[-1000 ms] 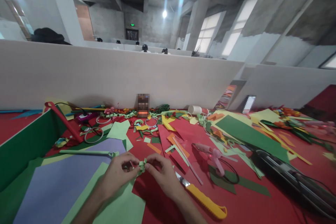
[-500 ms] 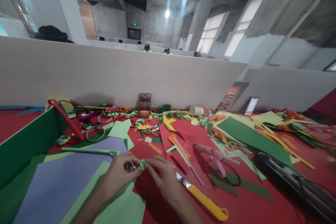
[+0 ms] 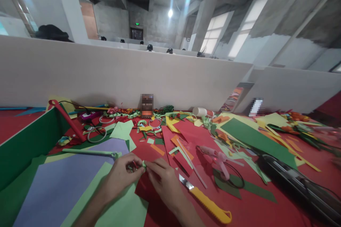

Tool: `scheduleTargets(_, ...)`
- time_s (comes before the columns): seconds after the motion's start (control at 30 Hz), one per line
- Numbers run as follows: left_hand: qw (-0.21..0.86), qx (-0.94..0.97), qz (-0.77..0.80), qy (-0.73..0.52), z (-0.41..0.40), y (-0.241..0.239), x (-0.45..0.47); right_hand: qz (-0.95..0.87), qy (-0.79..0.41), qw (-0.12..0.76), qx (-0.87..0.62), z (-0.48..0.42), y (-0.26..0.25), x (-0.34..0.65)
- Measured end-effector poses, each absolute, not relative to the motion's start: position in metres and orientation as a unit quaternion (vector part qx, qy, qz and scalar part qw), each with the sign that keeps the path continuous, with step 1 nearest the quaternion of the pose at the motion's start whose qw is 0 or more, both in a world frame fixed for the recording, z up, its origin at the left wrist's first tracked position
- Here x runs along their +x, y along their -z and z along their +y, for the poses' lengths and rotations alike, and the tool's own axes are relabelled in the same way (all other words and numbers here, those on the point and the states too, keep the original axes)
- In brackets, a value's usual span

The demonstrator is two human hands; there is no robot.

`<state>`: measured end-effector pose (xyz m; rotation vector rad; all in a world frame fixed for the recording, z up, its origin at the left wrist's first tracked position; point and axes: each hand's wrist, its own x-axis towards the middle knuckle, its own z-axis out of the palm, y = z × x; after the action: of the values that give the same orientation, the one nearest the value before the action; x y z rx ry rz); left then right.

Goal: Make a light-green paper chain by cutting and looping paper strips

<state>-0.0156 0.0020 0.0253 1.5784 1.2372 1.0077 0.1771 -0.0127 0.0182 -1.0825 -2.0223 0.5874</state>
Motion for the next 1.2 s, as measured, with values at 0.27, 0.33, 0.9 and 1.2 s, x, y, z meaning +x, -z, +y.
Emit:
scheduleTargets(0.27,0.458,0.619,0.495,-0.402,0.004,-0.02,-0.018,-0.802,-0.214,0.375,-0.414,-0.014,-0.021,0.177)
scheduleTargets(0.33,0.457,0.622,0.493,-0.401,0.004,-0.019,-0.018,-0.807,-0.202,0.373,-0.411,-0.014,-0.02,0.176)
scheduleTargets(0.9,0.435,0.638,0.495,-0.398,0.005,-0.012,-0.017,-0.755,-0.243,0.413,-0.447,-0.014,-0.019,0.174)
scheduleTargets(1.2,0.471,0.613,0.486,-0.409,0.003,-0.016,-0.016,-0.741,-0.261,0.441,-0.435,-0.016,-0.02,0.174)
